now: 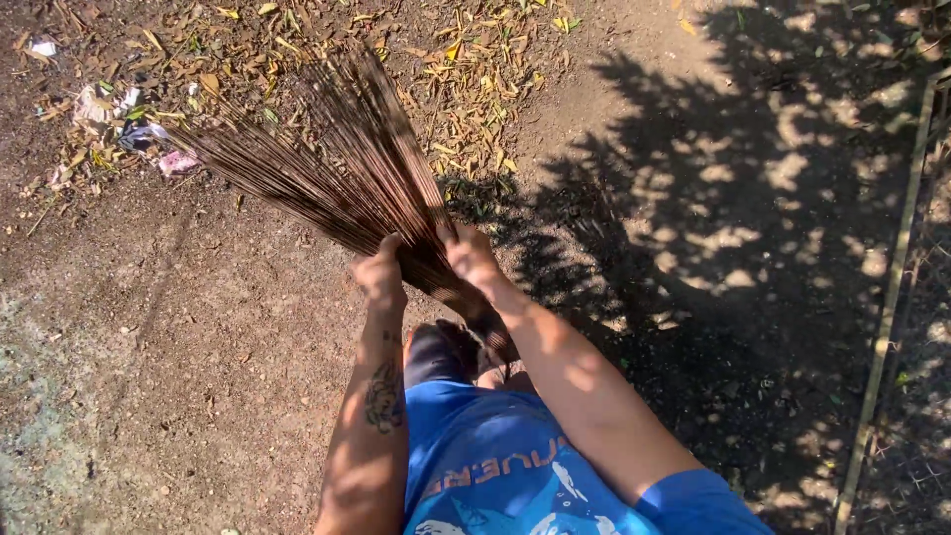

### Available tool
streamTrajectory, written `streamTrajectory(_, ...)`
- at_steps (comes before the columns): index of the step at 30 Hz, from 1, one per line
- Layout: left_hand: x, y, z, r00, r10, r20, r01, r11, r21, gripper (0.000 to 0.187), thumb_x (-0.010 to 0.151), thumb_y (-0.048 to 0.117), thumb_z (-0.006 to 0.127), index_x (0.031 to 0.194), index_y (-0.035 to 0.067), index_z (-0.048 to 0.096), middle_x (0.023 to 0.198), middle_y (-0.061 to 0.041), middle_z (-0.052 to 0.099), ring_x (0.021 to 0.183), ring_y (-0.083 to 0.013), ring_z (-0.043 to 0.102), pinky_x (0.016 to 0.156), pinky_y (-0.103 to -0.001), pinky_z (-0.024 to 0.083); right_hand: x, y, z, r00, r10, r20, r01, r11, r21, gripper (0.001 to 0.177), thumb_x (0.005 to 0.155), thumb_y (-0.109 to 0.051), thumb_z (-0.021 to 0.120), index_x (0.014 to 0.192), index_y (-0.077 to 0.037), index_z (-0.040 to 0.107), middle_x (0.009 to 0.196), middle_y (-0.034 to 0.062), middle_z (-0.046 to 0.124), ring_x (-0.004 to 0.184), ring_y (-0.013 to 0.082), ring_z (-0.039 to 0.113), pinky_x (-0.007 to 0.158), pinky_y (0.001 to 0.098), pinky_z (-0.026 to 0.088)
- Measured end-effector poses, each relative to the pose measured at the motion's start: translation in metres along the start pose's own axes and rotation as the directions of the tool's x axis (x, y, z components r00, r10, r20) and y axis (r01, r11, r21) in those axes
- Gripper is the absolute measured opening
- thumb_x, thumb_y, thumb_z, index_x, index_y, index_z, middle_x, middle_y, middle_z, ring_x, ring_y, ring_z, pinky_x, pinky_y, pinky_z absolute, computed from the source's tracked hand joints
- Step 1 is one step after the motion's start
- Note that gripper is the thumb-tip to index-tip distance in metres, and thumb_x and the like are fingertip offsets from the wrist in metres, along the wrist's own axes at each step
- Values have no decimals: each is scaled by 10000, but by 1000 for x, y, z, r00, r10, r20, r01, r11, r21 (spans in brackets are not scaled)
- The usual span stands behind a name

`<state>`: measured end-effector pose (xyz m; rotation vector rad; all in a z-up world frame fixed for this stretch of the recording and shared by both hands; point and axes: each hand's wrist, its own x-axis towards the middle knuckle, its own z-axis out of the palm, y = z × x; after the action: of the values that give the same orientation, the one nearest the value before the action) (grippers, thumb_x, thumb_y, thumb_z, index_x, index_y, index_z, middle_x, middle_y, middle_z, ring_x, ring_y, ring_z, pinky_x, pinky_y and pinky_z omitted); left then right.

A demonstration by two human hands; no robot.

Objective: The recorder is sweeping dry leaves and dirt from an outdoor ground area using a stick broom.

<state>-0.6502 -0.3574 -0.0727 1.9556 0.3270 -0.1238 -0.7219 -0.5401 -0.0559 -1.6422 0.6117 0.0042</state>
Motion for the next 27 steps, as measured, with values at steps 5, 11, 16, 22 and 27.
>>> streamTrajectory(5,29,-6,23,889,433,149,-397,567,722,304,1027,421,683,1078,122,665,670,-46,580,472,-76,374,437,-210,339,16,-77,-29,980,191,46,-182,971,-154,386,1053,-429,474,885,-110,611,612,-14,539,441,132,459,393,360,385)
streamTrajectory(11,29,88,47,913,404,63,-406,914,22,309,1075,269,568,972,33,739,909,-42,759,617,-45,659,403,-220,468,56,-87,-39,976,-129,177,189,906,-379,445,1056,-411,473,790,-71,580,675,59,558,589,199,534,538,376,422)
streamTrajectory(16,37,144,93,979,-193,60,201,956,-215,398,926,233,792,617,16,667,573,-129,696,409,-152,618,542,-279,620,106,-79,-72,939,-173,297,299,837,-458,385,1019,-402,522,985,-56,686,957,122,640,855,231,595,747,421,494)
streamTrajectory(22,49,160,124,982,-111,-150,67,960,-272,319,871,116,781,635,103,567,569,10,595,470,-93,489,472,-297,439,161,-63,-99,995,-46,93,74,942,-328,488,1025,-399,671,1157,70,695,1023,168,677,791,253,572,619,414,432)
streamTrajectory(27,51,171,134,926,-309,-216,277,947,-165,563,907,327,803,507,99,480,448,-6,517,355,-145,381,397,-360,283,197,-59,-97,985,107,138,-113,993,36,430,965,-269,794,1223,35,633,799,85,643,497,77,538,385,276,417)
